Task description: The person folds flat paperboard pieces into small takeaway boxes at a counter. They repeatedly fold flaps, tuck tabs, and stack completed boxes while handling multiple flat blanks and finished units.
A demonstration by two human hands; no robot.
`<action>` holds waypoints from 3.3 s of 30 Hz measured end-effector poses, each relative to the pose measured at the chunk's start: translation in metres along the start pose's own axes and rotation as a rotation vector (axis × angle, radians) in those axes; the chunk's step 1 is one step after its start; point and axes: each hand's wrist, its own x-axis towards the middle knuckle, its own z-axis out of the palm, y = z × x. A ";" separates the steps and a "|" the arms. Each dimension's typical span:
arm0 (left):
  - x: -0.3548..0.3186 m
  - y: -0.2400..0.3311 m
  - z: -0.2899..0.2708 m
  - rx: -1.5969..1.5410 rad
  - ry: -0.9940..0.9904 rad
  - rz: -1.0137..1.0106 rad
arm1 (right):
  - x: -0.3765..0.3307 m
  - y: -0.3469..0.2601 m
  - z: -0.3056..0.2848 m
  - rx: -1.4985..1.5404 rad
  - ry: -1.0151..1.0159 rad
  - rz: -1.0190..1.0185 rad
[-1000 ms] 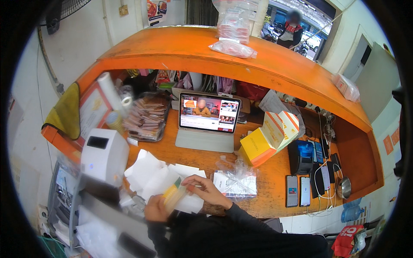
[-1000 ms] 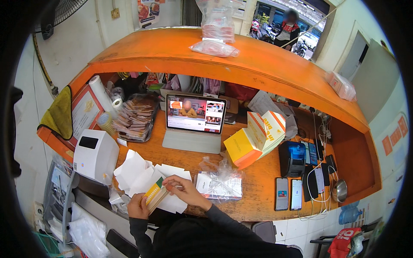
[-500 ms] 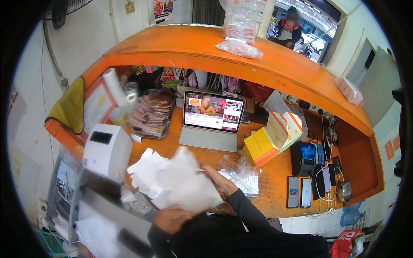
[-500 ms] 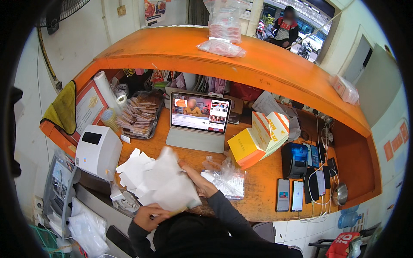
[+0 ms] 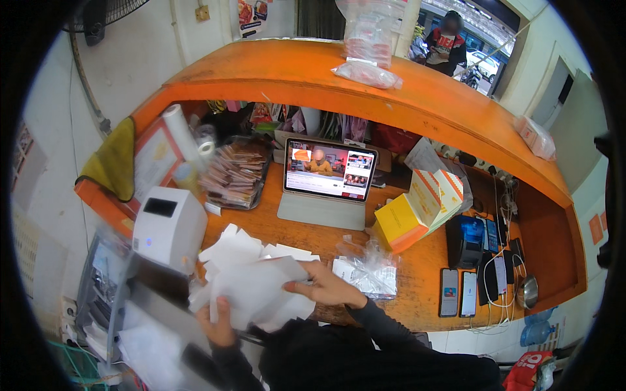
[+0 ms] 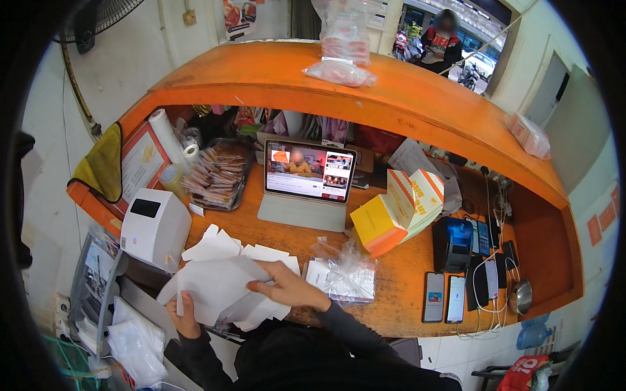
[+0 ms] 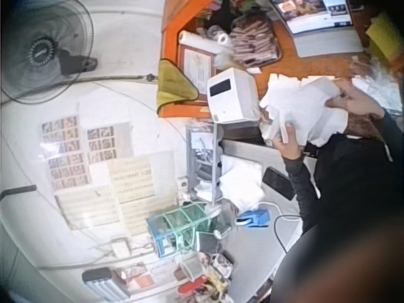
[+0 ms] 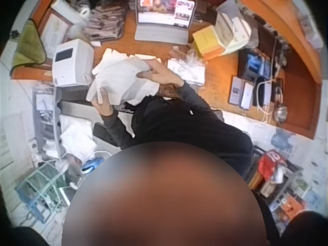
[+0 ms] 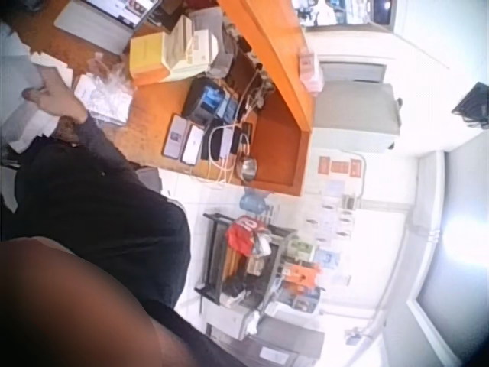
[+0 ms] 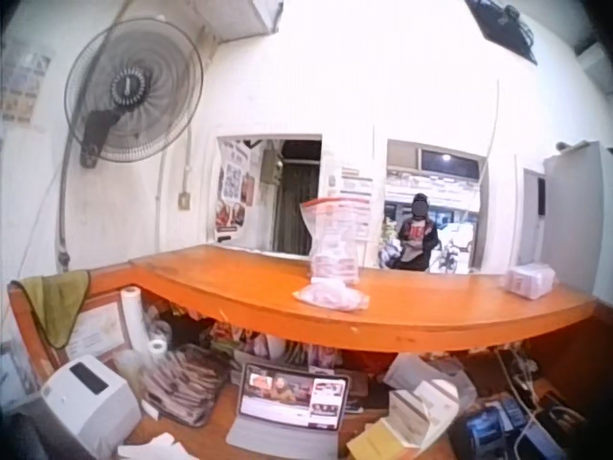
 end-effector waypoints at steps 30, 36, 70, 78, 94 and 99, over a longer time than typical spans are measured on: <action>-0.036 0.034 0.040 0.212 0.024 0.844 | -0.015 -0.037 0.042 0.639 0.130 -0.142; -0.044 0.031 0.048 0.280 0.100 0.685 | -0.018 -0.042 0.039 0.450 0.188 -0.105; -0.040 0.038 0.043 0.172 0.058 0.591 | -0.016 -0.040 0.077 -0.242 0.459 -0.516; -0.038 0.045 0.030 -0.135 0.098 0.184 | -0.016 -0.049 0.063 -0.146 0.176 -0.515; -0.032 0.040 0.017 -0.342 -0.200 0.212 | -0.010 -0.037 0.045 -0.439 0.373 -0.583; -0.038 0.036 0.020 -0.274 -0.162 0.135 | -0.020 -0.045 0.040 -0.189 0.236 -0.366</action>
